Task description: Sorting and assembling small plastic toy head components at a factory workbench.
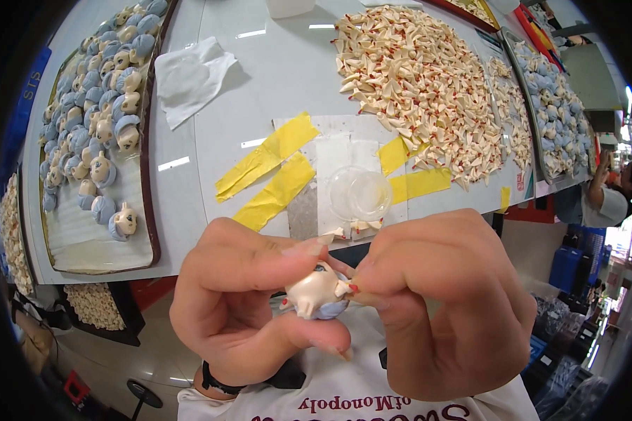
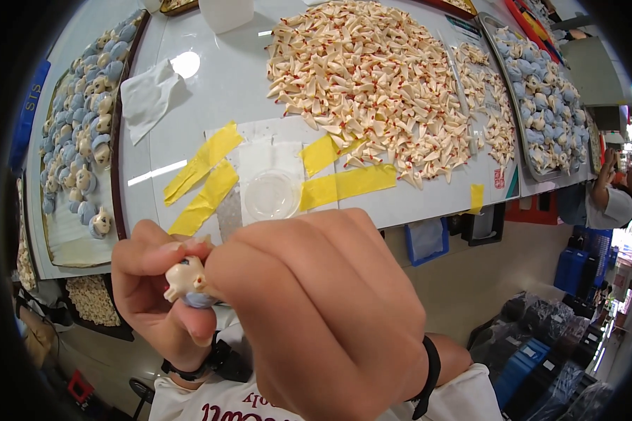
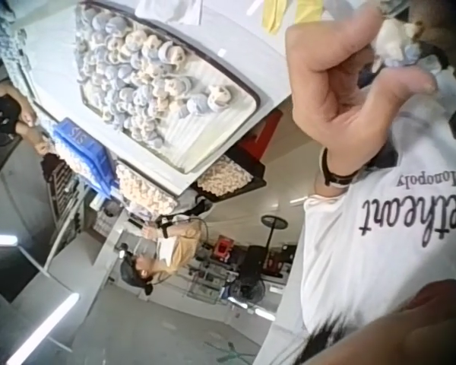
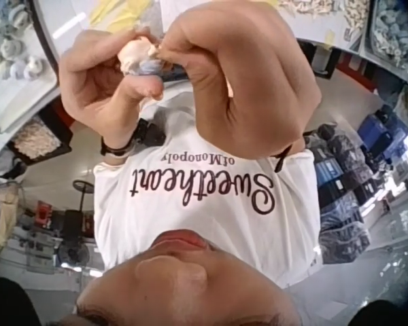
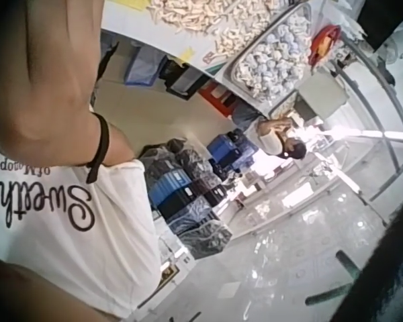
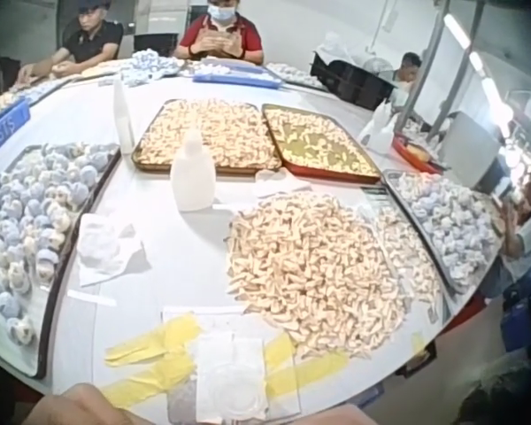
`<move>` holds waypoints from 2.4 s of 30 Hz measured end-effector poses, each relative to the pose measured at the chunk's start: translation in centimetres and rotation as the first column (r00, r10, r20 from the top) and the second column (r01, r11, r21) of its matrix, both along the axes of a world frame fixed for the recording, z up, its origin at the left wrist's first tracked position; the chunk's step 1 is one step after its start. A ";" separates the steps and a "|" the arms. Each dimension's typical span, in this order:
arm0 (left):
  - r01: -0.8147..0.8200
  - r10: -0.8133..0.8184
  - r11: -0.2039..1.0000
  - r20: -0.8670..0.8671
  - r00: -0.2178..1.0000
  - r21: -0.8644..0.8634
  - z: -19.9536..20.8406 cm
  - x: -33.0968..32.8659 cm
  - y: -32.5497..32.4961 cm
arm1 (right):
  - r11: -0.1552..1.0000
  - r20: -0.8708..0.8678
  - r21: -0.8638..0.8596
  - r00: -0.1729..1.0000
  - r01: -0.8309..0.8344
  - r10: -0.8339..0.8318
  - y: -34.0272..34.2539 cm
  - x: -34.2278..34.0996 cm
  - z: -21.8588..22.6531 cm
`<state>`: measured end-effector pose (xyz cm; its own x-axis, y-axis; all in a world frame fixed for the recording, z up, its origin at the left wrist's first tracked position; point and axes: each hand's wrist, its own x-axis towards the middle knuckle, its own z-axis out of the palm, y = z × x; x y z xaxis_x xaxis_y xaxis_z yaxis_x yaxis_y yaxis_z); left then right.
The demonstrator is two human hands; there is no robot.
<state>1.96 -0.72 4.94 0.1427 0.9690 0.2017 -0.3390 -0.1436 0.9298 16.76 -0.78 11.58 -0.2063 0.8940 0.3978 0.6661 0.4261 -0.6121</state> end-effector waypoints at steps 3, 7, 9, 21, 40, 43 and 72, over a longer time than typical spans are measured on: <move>-0.002 0.008 0.995 -0.066 0.998 0.100 -0.1 0.0 0.1 | 0.999 -0.001 -0.032 1.000 0.015 -0.015 -0.1 -0.4 1.2; -0.017 0.034 0.986 -0.097 0.995 0.165 -0.9 -0.3 0.0 | 0.922 0.101 -0.346 0.984 0.176 -0.150 0.2 -2.0 2.9; -0.022 0.038 0.984 -0.083 0.996 0.179 -0.9 -0.2 0.0 | 0.922 0.149 -0.350 0.981 0.167 -0.121 0.0 -1.8 3.2; -0.066 0.086 0.974 -0.083 0.993 0.215 -1.1 -0.1 0.2 | 0.945 -0.006 -0.327 1.000 -0.020 0.019 0.8 -1.3 1.2; -0.024 0.028 0.969 -0.013 1.000 0.244 -1.3 -0.5 0.5 | 0.951 -0.238 -0.159 0.945 -0.267 0.225 0.9 1.7 -1.0; -0.047 0.069 0.970 -0.084 0.994 0.240 -1.2 -0.5 0.3 | 0.957 -0.195 -0.119 0.951 -0.265 0.239 1.2 1.7 -0.9; -0.041 0.022 0.995 0.213 0.977 0.087 -0.6 0.1 -0.4 | 0.980 0.038 0.092 0.984 -0.176 0.173 0.6 0.5 -0.8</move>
